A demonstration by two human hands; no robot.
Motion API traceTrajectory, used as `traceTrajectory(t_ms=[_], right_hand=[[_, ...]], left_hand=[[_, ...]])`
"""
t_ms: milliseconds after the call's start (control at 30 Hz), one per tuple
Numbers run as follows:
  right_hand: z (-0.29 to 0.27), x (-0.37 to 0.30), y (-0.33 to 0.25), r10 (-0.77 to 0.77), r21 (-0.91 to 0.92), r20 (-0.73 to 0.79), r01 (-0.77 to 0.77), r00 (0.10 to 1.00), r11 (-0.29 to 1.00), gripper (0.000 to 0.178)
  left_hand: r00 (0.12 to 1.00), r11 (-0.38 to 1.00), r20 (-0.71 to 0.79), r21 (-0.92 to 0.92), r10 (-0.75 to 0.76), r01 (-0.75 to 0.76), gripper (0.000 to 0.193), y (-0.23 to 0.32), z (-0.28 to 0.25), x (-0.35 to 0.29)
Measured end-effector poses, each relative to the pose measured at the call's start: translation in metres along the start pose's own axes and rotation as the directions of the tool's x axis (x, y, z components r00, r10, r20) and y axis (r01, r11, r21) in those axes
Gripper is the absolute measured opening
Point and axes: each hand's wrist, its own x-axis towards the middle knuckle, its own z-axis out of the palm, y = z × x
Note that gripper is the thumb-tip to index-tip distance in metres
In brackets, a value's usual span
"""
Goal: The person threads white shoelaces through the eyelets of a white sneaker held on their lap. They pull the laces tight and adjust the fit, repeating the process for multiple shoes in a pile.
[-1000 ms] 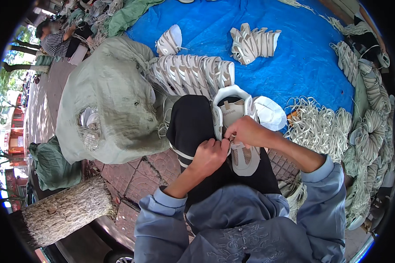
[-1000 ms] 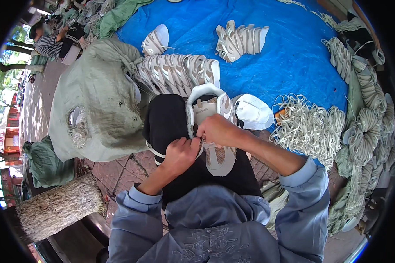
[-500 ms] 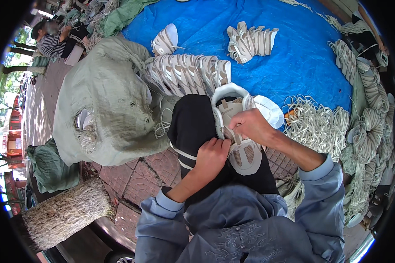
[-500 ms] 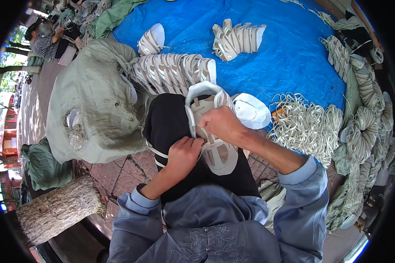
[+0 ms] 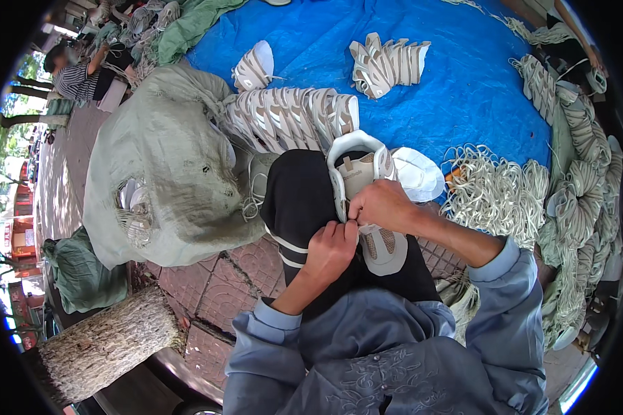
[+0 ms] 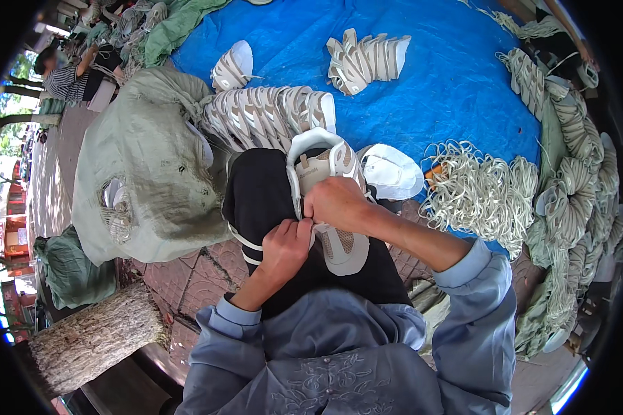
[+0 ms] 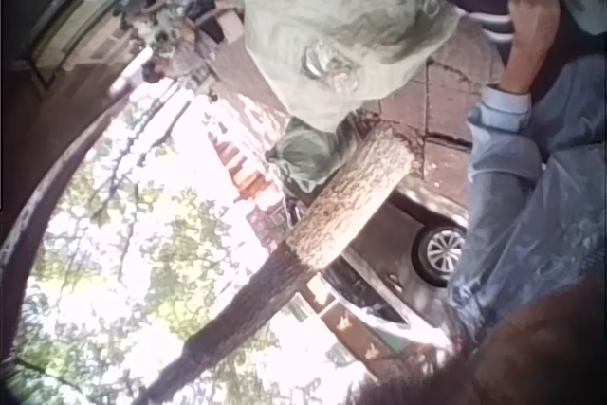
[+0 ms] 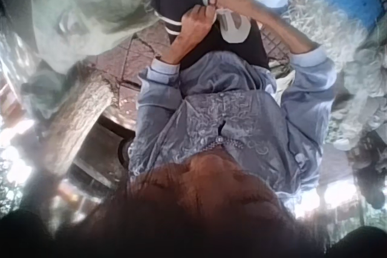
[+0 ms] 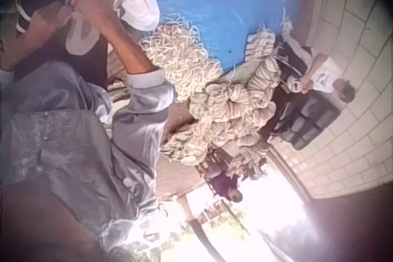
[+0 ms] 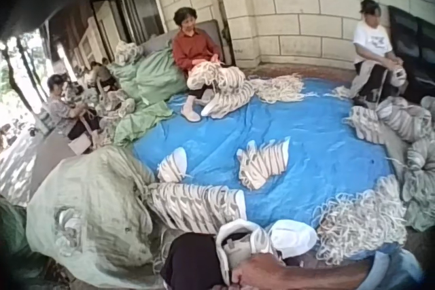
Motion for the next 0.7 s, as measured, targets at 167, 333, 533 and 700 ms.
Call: traceTrajectory(t_ms=[167, 333, 533, 700], right_hand=[[0.011, -0.001, 0.0, -0.004, 0.013, -0.141, 0.006, 0.99, 1.0, 0.013], [0.0, -0.006, 0.003, -0.088, 0.149, -0.298, 0.137, 0.95, 0.979, 0.011], [-0.008, -0.016, 0.01, -0.24, 0.285, -0.313, 0.332, 0.919, 0.899, 0.013], [-0.006, -0.036, 0.033, 0.176, 0.84, -0.124, 0.009, 0.977, 0.543, 0.014]], left_hand=[[1.0, 0.998, -0.008, -0.065, -0.018, 0.018, 0.013, 0.0, -0.004, 0.005], [0.98, 0.946, 0.067, -0.254, -0.189, 0.2, 0.012, 0.005, -0.013, 0.01], [0.88, 0.704, 0.203, -0.535, -0.43, 0.467, 0.01, 0.009, -0.001, 0.024], [0.934, 0.732, -0.003, -0.622, -0.356, 0.277, 0.007, 0.003, -0.051, 0.023]])
